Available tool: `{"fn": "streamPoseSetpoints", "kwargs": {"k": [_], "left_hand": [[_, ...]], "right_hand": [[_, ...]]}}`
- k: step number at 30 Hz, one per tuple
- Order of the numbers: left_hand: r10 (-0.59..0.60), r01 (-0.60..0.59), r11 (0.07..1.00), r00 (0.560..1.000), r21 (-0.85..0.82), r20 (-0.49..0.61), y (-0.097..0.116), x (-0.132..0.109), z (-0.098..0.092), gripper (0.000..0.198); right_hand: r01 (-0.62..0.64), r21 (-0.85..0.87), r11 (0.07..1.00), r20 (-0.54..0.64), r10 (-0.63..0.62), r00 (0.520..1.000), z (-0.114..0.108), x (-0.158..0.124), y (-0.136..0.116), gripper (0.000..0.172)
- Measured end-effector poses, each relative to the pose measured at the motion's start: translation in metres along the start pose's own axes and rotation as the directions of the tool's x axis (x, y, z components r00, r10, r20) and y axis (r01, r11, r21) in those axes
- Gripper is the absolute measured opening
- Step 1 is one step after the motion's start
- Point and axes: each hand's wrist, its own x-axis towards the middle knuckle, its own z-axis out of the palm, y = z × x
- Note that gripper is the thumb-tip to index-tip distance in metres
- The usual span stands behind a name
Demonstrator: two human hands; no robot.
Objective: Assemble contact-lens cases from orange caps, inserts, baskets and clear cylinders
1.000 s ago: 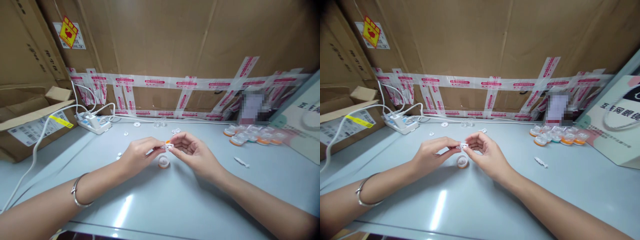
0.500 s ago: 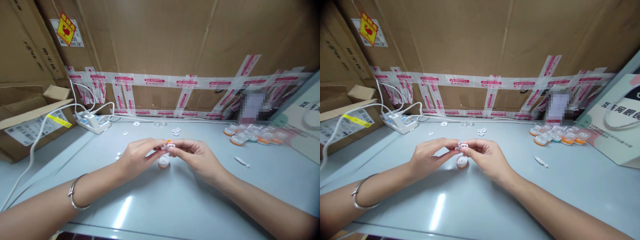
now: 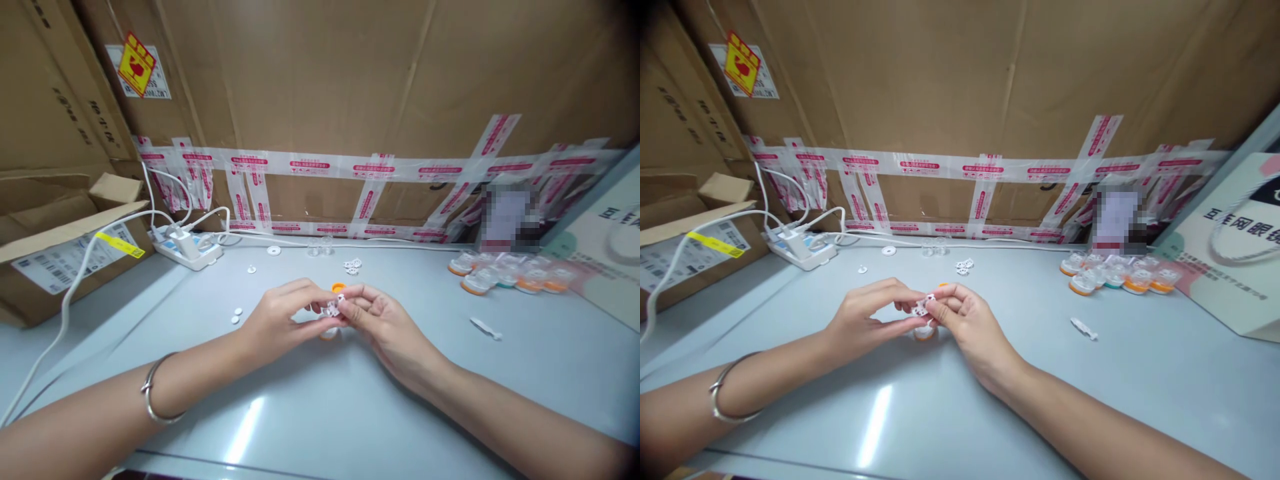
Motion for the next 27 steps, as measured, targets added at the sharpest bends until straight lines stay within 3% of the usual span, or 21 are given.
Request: {"fn": "streamPoseSetpoints", "kwargs": {"k": [5, 9, 12, 15, 17, 19, 20, 23, 27], "left_hand": [[-0.125, 0.137, 0.971, 0.989, -0.194, 0.074, -0.005, 0.003, -0.002, 0.043], [-0.194, 0.224, 0.939, 0.971, -0.260, 0.137, -0.010, 0.002, -0.003, 0.038], [-0.217, 0.257, 0.920, 0.963, -0.297, 0.162, -0.009, 0.002, -0.003, 0.032], [-0.219, 0.243, 0.908, 0.970, -0.341, 0.108, -0.007, 0.003, -0.005, 0.032], [-0.255, 0.257, 0.903, 0.966, -0.344, 0.050, -0.007, 0.004, -0.006, 0.032], [-0.313, 0.303, 0.891, 0.949, -0.337, 0.025, -0.008, 0.005, -0.008, 0.031], [-0.337, 0.325, 0.884, 0.941, -0.337, 0.026, -0.009, 0.005, -0.008, 0.032], [-0.367, 0.368, 0.874, 0.928, -0.317, 0.066, -0.011, 0.004, -0.009, 0.033], [-0.360, 0.375, 0.879, 0.927, -0.293, 0.105, -0.011, 0.004, -0.009, 0.033]], "right_hand": [[-0.113, 0.201, 0.973, 0.130, 0.088, 0.988, -0.004, 0.003, 0.004, 0.019], [-0.114, 0.209, 0.971, 0.171, 0.079, 0.982, -0.003, 0.003, 0.005, 0.024], [-0.081, 0.122, 0.989, 0.154, 0.062, 0.986, -0.001, 0.002, 0.001, 0.033], [0.028, -0.154, 0.988, 0.131, -0.008, 0.991, -0.013, 0.010, -0.007, 0.032], [0.186, -0.460, 0.868, 0.058, -0.179, 0.982, -0.031, 0.022, -0.013, 0.027], [0.250, -0.773, 0.584, -0.001, -0.394, 0.919, -0.053, 0.039, -0.016, 0.020], [0.233, -0.860, 0.453, 0.025, -0.419, 0.908, -0.064, 0.048, -0.015, 0.018], [0.220, -0.893, 0.392, 0.040, -0.418, 0.907, -0.085, 0.069, -0.007, 0.013], [0.208, -0.886, 0.415, 0.026, -0.402, 0.915, -0.087, 0.079, 0.004, 0.009]]}}
